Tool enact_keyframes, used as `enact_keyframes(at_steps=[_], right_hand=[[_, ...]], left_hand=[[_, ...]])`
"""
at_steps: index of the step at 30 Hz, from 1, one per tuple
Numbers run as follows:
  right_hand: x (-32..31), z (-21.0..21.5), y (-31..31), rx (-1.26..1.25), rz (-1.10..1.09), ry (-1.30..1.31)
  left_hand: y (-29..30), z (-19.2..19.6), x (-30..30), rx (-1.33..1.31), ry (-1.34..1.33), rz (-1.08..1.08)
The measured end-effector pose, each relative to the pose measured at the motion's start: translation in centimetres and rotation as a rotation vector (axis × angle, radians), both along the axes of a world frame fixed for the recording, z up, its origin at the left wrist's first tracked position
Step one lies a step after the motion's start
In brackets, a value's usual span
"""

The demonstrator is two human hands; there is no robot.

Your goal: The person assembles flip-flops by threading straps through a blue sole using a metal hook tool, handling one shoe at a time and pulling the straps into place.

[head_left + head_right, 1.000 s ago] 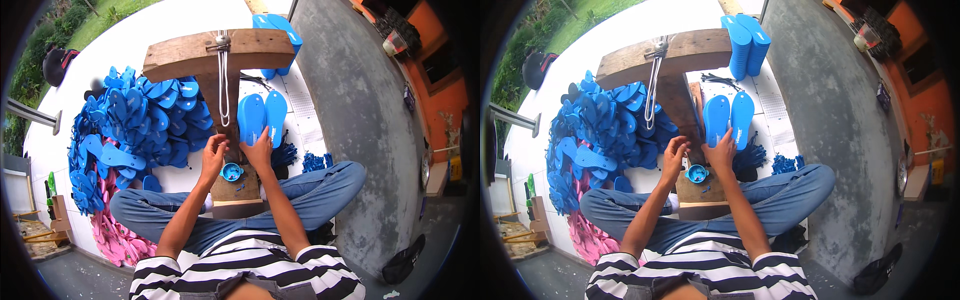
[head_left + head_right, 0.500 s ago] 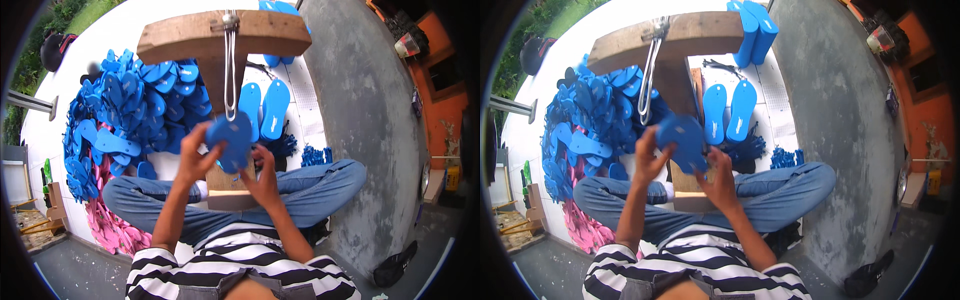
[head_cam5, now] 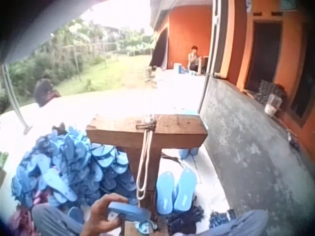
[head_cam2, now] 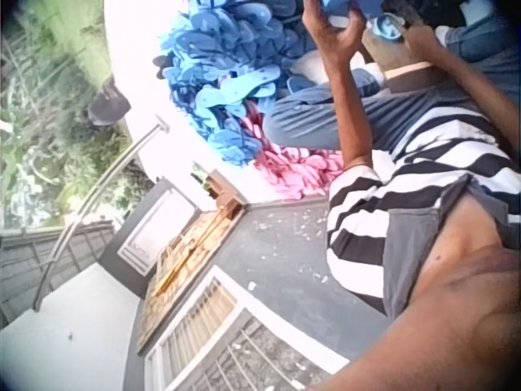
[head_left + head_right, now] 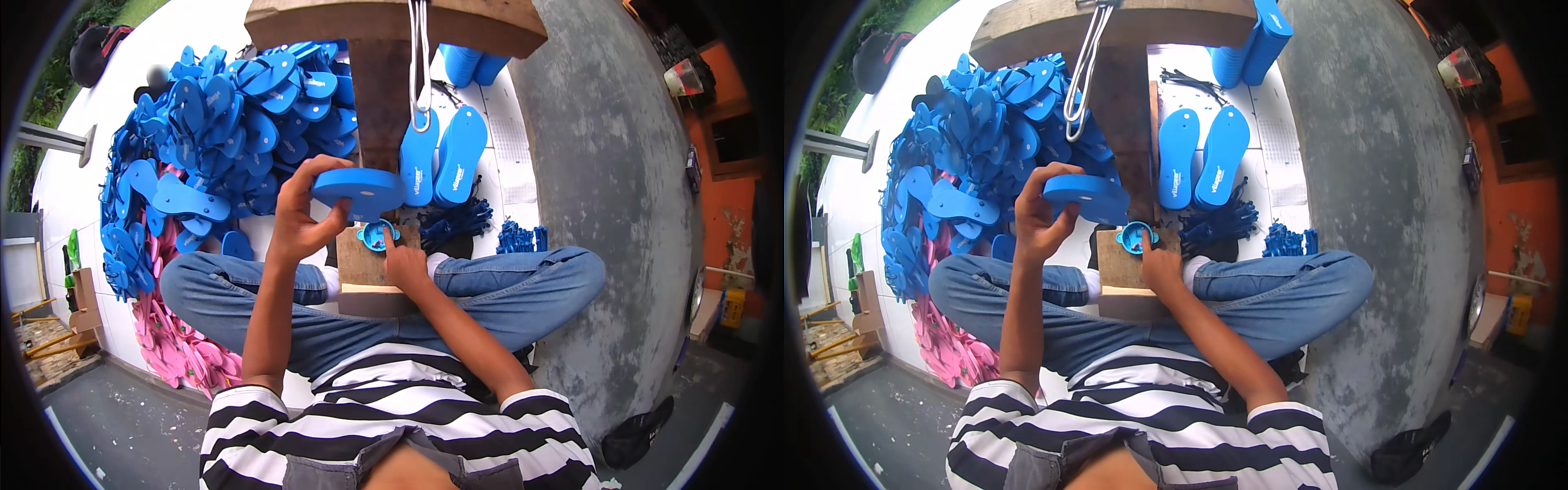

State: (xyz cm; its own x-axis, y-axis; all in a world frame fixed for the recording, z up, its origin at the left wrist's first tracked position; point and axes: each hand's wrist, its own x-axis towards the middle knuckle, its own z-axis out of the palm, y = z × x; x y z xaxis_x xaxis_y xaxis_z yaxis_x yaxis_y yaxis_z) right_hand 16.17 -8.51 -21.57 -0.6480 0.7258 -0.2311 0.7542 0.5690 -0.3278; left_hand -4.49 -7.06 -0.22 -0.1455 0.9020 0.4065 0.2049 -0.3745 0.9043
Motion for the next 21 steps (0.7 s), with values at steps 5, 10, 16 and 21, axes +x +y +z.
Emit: enact_keyframes(at_steps=[5, 10, 16, 21], right_hand=[[-0.1, -1.1, -0.1, -0.020, 0.004, 0.002], [-0.1, 5.0, 0.8, -0.161, -0.080, 0.105], [2.8, 18.3, 5.5, -1.606, -0.427, 1.503], [3.8, 26.0, 7.1, -1.554, -0.157, 1.687]], left_hand=[[0.2, 0.0, 0.9, -0.010, -0.042, -0.014], [-0.1, 0.5, 0.0, 0.072, 0.061, 0.032], [-0.8, 1.8, -0.8, 0.146, -0.066, 0.085], [-0.8, 3.4, -0.8, 0.175, -0.110, 0.099]])
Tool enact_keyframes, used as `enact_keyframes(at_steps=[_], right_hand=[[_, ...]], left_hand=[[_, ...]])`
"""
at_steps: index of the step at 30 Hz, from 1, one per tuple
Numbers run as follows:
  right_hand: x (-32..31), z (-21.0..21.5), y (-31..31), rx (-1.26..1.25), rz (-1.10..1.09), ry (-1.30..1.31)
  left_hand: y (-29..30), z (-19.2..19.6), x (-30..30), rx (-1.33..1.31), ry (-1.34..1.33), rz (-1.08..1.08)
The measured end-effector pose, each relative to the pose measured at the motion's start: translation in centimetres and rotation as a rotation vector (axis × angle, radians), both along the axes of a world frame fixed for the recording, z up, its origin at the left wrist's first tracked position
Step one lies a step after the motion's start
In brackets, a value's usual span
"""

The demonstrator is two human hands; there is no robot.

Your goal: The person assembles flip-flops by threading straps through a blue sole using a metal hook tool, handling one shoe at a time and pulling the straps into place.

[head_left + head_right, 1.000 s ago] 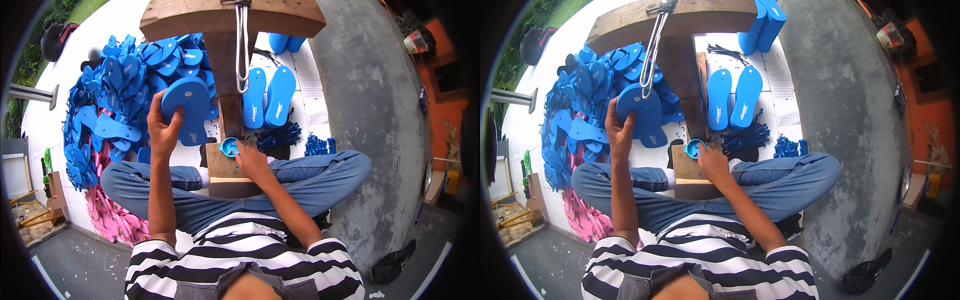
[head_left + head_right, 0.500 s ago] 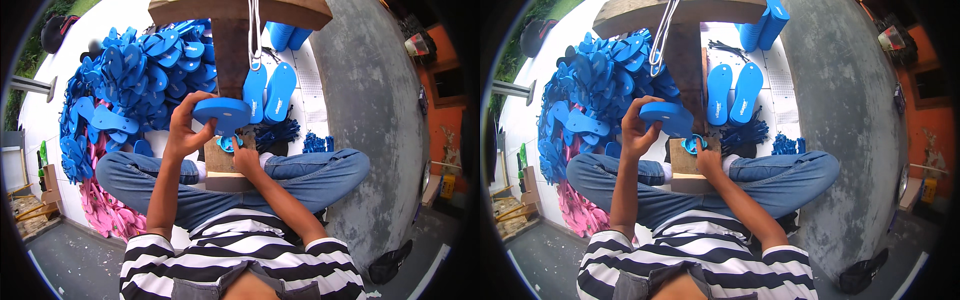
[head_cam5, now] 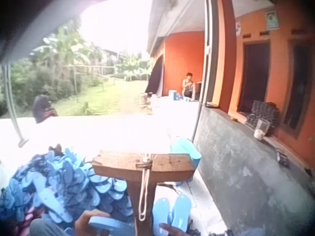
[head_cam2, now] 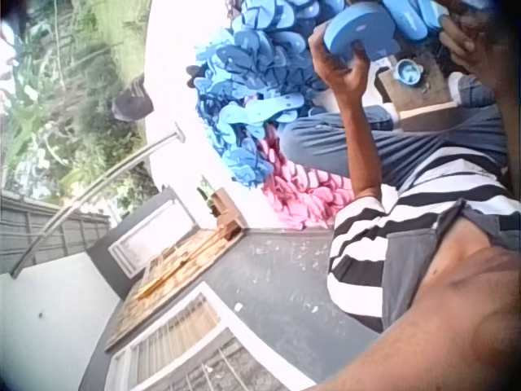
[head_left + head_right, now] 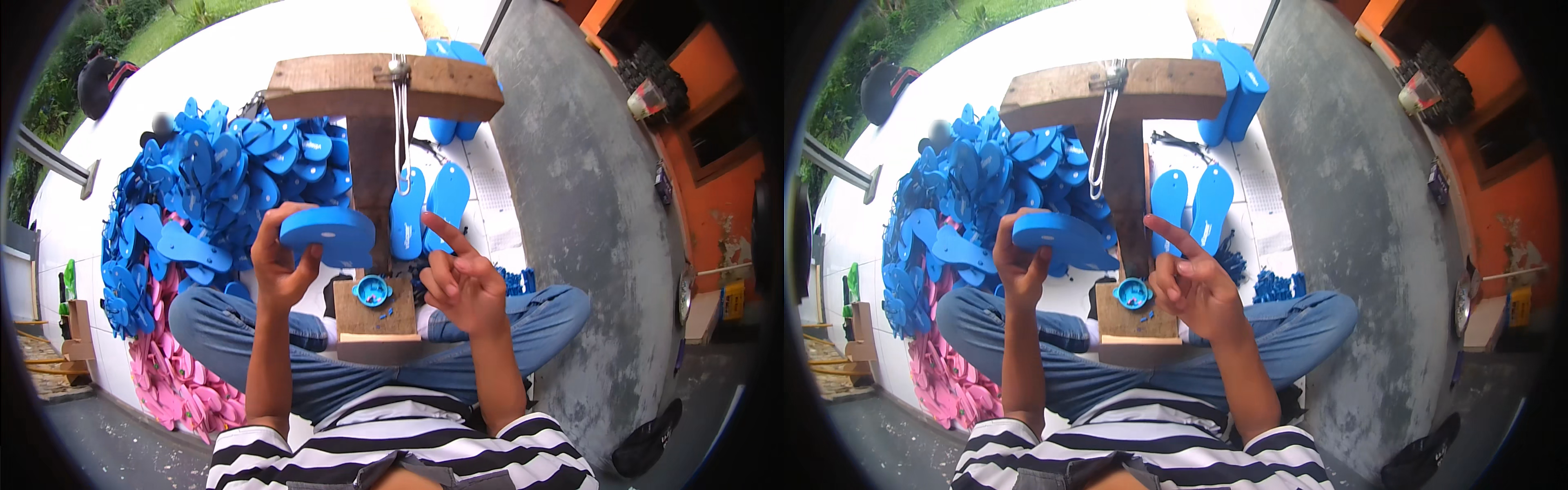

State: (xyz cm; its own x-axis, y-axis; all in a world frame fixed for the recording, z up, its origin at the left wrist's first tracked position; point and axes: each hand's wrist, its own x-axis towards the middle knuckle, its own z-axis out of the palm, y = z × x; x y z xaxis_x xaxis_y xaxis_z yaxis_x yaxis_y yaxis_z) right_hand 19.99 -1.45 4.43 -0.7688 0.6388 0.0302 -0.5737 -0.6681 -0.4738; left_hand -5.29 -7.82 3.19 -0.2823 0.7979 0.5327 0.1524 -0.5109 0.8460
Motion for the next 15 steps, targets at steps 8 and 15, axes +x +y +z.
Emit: enact_keyframes(at_steps=[8, 15], right_hand=[[-3.2, 6.8, 3.7, 1.041, -0.447, -0.631], [-3.2, 8.1, 3.4, 1.513, -0.709, -0.842]], left_hand=[[0.4, 0.0, 0.2, -0.028, 0.045, 0.015], [0.4, 0.2, 0.0, -0.013, 0.003, 0.033]])
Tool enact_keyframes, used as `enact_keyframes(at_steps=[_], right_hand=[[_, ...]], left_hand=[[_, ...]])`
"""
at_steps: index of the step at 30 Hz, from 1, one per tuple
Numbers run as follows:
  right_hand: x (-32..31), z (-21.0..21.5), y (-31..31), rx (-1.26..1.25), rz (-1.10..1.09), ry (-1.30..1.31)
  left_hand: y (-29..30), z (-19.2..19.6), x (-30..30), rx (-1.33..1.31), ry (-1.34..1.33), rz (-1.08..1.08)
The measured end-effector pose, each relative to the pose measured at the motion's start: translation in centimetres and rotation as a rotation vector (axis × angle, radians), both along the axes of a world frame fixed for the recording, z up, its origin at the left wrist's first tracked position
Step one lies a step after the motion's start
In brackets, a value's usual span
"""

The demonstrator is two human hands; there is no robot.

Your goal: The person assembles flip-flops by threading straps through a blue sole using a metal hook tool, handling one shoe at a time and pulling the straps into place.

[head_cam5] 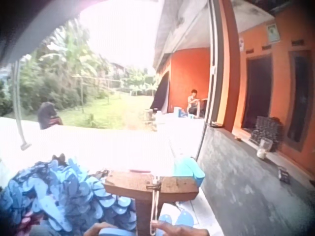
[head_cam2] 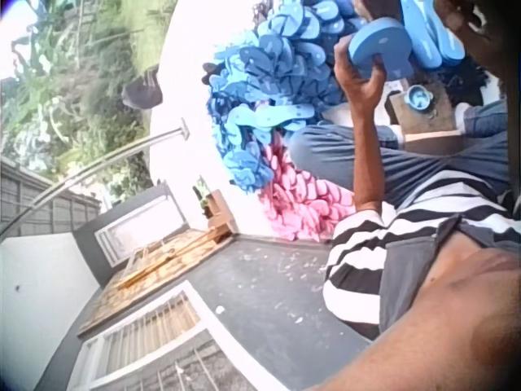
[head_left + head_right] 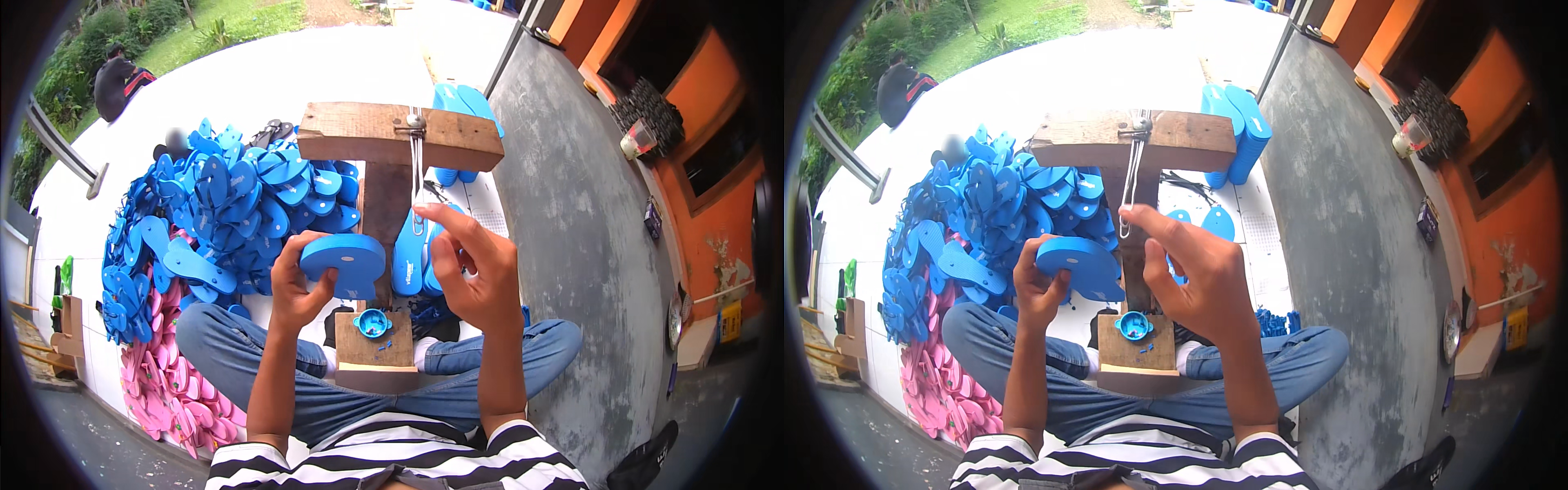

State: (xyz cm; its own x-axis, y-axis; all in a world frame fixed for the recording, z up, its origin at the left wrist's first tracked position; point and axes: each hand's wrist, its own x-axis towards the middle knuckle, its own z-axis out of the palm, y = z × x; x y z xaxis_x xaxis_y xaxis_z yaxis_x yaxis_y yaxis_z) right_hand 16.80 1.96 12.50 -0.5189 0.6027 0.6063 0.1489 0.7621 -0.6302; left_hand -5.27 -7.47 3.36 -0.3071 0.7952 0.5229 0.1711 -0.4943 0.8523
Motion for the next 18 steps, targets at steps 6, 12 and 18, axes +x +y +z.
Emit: enact_keyframes(at_steps=[6, 12, 18], right_hand=[[-2.6, -0.3, 3.0, -0.047, -0.146, -0.055], [-1.7, -1.5, 0.3, -0.150, -0.014, 0.110], [-3.3, -2.3, -1.1, -0.726, 0.337, 0.435]], left_hand=[[0.1, 0.1, 0.3, -0.030, -0.047, -0.015], [-0.3, 1.2, 0.1, -0.004, -0.150, -0.005], [-1.2, 2.7, 0.4, 0.015, -0.020, 0.058]])
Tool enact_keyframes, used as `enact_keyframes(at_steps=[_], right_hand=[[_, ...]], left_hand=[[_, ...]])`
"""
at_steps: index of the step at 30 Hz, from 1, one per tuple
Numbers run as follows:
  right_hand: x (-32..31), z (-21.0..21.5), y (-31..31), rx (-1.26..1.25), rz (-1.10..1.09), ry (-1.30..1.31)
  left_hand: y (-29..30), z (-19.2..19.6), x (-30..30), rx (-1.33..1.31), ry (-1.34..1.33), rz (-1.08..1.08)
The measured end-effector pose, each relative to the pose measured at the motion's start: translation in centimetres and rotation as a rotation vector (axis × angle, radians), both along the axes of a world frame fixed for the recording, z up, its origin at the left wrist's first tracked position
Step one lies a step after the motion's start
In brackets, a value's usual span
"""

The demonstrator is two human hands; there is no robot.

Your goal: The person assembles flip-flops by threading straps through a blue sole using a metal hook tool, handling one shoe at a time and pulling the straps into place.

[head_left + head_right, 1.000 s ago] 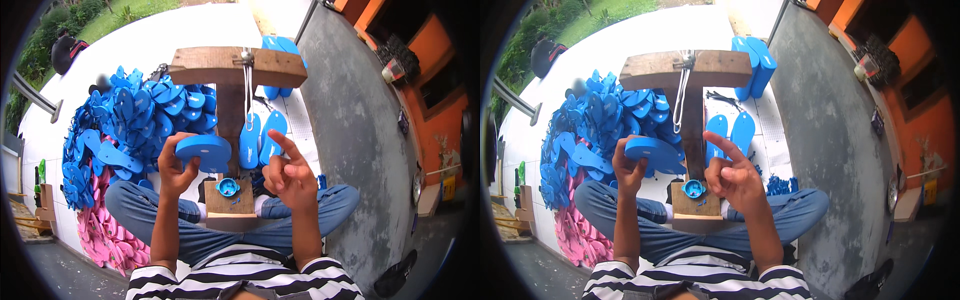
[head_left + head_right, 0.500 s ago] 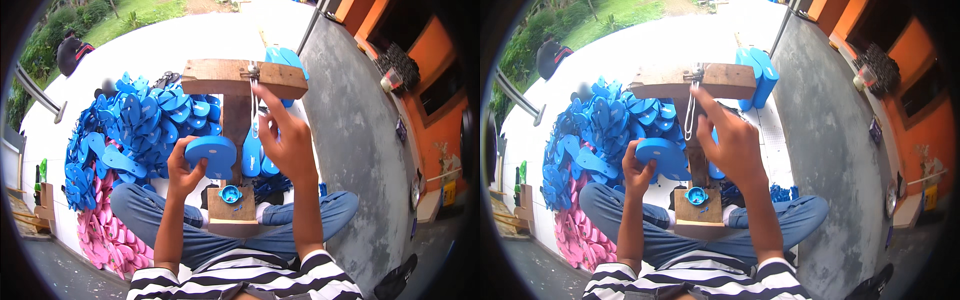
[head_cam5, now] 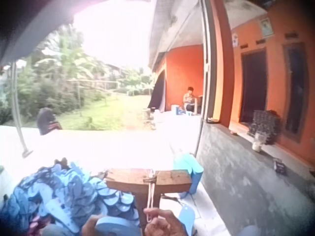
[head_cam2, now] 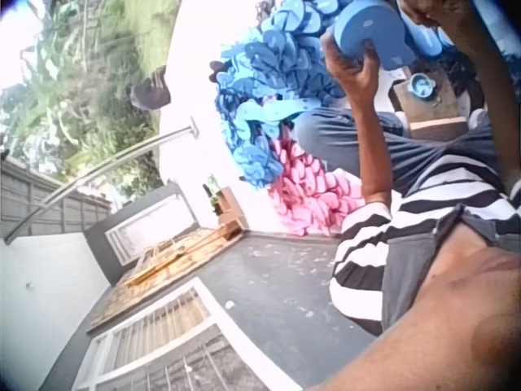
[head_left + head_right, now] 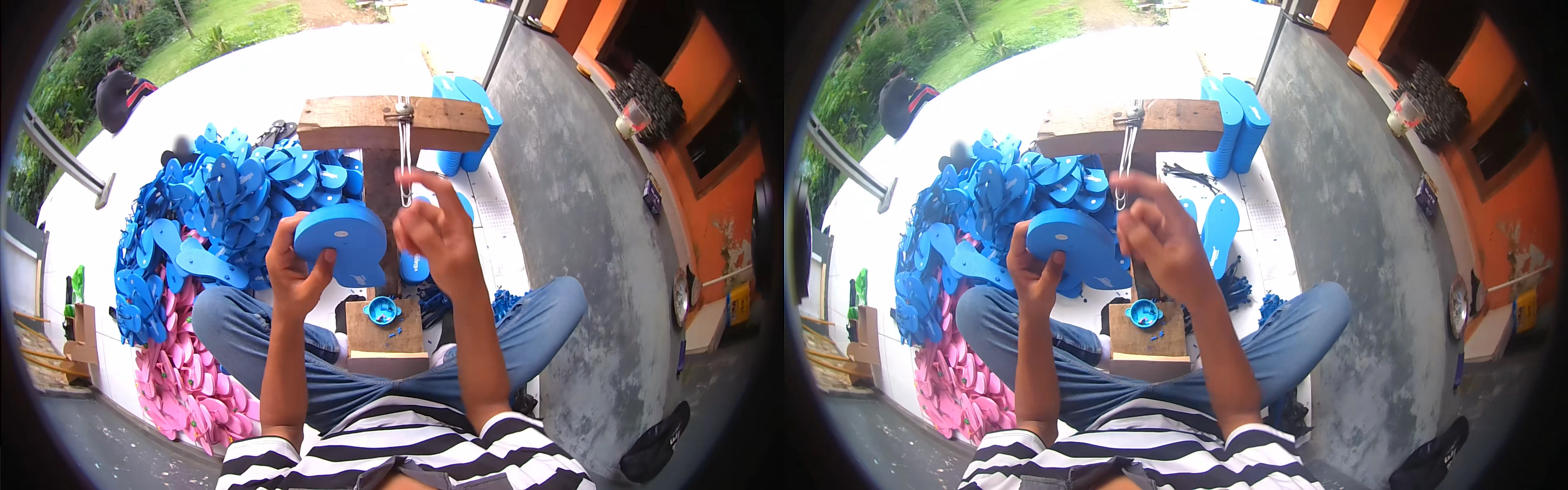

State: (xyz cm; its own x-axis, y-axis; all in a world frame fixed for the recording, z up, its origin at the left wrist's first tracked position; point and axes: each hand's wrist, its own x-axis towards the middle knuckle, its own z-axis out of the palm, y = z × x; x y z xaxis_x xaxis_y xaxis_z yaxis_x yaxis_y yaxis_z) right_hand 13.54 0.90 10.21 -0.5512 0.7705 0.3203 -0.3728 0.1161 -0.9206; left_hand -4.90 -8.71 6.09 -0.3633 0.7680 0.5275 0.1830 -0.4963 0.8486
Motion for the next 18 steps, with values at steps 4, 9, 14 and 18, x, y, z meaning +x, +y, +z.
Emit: enact_keyframes(at_steps=[4, 9, 14, 18], right_hand=[[1.1, -0.4, -0.6, -0.348, 0.086, 0.310], [2.7, 2.9, -0.9, -0.934, 0.672, 0.765], [3.3, 1.9, -1.4, -0.349, 0.032, 0.235], [0.7, 2.1, -0.3, 0.056, -0.063, -0.237]], left_hand=[[-0.1, 0.9, -0.2, 0.001, -0.020, 0.027], [-0.3, 2.0, -0.7, 0.017, -0.022, 0.094], [-1.1, 1.3, -1.2, 0.041, -0.075, 0.169], [-1.2, 0.4, -0.6, -0.028, -0.104, 0.180]])
